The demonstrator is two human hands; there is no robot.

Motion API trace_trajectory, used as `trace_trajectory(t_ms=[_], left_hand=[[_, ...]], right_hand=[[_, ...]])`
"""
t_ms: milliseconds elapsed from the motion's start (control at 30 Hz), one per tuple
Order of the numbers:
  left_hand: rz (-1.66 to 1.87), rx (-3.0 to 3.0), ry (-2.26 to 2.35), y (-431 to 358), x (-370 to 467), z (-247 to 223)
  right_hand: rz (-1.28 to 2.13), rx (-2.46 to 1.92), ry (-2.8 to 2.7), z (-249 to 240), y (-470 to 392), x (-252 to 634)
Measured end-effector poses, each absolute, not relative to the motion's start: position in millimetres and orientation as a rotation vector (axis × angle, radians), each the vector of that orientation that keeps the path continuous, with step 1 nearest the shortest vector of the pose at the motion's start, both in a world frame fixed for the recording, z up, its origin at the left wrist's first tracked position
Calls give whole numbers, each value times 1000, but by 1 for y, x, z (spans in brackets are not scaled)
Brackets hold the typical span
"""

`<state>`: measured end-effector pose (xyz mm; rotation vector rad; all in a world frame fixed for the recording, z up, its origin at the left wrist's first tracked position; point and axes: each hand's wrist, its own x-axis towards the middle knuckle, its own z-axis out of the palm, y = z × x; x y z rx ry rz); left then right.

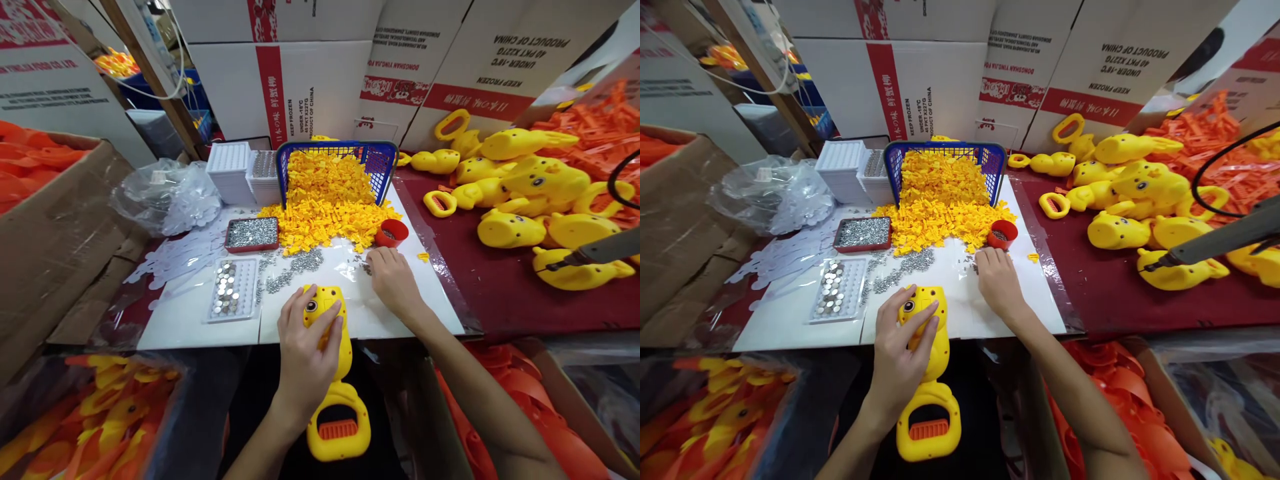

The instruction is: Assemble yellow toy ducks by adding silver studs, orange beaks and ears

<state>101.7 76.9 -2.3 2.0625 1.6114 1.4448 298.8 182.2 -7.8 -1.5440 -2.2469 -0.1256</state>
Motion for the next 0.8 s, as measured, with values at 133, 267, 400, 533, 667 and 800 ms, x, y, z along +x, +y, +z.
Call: trace_trajectory(t_ms=[133, 267, 400, 533, 667, 800], left_hand=[[1467, 2056, 1646, 80, 108, -2], [1516, 2034, 1640, 80, 110, -5], [1551, 2100, 1631, 78, 109, -8], [1529, 2175, 1586, 75, 106, -7], [1437, 2151, 1555, 74, 104, -3], [1376, 2108, 1587, 75, 106, 0]], right_hand=[[161, -1373, -2176, 13, 156, 288], [683, -1134, -2019, 36, 116, 267], [753, -1114, -1970, 37, 102, 256], [855, -1129, -1944, 32, 105, 258], [868, -1099, -1962, 32, 101, 259], [313, -970, -2178, 39, 98, 285]])
